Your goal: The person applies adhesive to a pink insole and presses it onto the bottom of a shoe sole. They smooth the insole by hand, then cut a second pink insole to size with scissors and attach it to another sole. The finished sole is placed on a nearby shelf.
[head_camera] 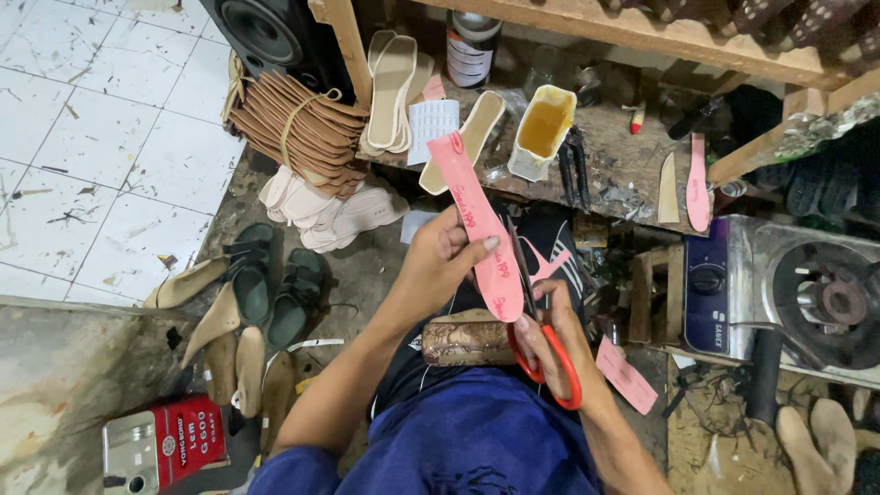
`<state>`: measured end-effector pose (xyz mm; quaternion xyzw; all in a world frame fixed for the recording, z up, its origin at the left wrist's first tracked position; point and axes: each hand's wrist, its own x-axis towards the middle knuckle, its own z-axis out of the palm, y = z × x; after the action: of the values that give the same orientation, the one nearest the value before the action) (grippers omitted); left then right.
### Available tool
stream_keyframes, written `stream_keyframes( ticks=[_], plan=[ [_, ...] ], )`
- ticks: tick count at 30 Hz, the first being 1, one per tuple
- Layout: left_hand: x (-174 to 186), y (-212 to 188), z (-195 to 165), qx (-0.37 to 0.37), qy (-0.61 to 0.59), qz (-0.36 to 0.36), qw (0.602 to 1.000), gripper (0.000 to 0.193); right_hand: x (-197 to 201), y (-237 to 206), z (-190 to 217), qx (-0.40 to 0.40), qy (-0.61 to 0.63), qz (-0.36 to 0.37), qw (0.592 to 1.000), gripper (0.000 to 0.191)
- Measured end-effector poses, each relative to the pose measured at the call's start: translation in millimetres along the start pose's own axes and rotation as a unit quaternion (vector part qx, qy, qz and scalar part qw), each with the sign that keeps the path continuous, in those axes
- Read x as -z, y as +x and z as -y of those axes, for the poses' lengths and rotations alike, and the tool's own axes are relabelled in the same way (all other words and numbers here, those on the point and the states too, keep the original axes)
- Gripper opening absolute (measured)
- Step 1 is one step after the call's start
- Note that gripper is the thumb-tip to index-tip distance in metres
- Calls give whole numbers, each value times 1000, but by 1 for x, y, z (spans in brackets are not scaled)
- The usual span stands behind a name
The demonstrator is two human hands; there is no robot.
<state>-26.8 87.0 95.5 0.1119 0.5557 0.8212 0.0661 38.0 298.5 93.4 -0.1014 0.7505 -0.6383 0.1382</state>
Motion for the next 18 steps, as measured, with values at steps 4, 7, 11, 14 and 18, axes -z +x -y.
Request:
stream_keyframes(
  ticks=[4,7,11,14,18],
  plan=[
    [8,2,-3,20,-6,14,1000,24,-1,-2,4,-61,81,4,995,34],
    [3,2,-4,20,-9,32,999,23,0,-1,6,-17,13,0,1000,41],
    [-2,0,-9,64,12,38,997,23,3,1,6,-16,2,-1,1000,47],
    [4,1,-17,97,37,11,995,22,5,-1,5,-63,-10,-9,998,43],
    [4,2,-17,8,33,-76,997,13,2,-3,6,-44,-26,11,999,51]
  ],
)
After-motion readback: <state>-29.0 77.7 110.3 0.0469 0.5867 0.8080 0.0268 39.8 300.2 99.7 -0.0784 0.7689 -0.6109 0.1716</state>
